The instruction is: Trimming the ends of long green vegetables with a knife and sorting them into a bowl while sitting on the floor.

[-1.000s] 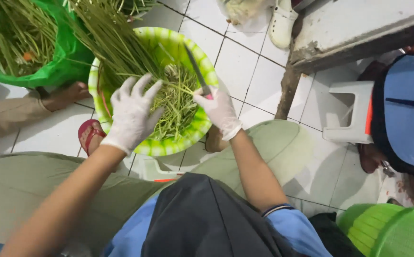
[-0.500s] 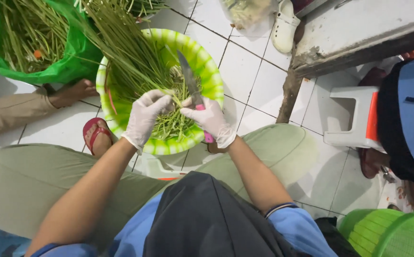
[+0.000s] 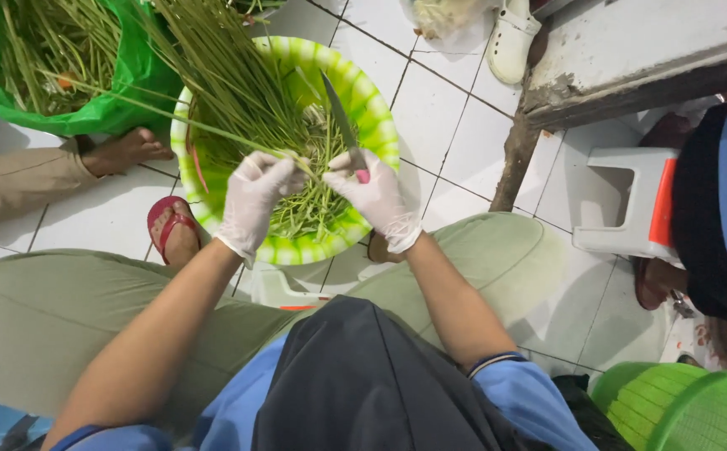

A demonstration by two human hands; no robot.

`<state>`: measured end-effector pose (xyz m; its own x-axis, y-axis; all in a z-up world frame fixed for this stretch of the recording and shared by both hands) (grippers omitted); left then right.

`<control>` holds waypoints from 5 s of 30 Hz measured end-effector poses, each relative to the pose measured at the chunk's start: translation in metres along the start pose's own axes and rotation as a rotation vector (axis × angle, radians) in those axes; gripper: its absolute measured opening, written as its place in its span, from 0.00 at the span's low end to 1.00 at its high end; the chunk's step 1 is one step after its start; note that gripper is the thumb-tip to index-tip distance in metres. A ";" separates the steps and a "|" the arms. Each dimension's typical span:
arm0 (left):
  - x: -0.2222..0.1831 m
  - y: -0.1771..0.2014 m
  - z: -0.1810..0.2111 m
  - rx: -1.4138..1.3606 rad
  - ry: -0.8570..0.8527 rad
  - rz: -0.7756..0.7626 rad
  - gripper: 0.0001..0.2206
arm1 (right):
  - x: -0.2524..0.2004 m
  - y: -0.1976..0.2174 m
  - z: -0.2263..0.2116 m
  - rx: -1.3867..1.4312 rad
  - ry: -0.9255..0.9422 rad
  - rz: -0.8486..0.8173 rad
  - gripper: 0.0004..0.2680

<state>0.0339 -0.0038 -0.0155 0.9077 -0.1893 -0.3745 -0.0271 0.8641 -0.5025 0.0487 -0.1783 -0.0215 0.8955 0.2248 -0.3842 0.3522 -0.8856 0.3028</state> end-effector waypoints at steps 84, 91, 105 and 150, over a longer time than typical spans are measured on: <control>0.231 0.092 0.106 1.694 -0.630 0.797 0.15 | 0.009 0.051 0.026 -0.083 -0.408 0.028 0.19; 0.154 0.113 -0.196 1.153 0.252 0.127 0.14 | -0.010 0.056 -0.024 -0.098 -0.484 0.056 0.18; 0.196 0.128 -0.257 1.200 0.745 0.136 0.14 | -0.009 0.050 -0.038 -0.088 -0.450 0.023 0.15; 0.043 0.034 -0.024 -0.010 -0.059 0.052 0.13 | 0.029 0.033 0.066 -0.653 -0.189 -0.183 0.12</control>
<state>0.0616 0.0063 -0.0673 0.9280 -0.1167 -0.3538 -0.0782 0.8675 -0.4913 0.0688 -0.2278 -0.0803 0.7644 0.2204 -0.6059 0.6372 -0.4016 0.6578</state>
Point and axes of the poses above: each hand's wrist, its own x-axis towards the middle knuckle, its own y-axis out of the back of the hand, z = x × y, the point moved 5 cm from there along x, towards the middle knuckle, and after that the axes turned 14 degrees about -z, right-handed, at the moved point
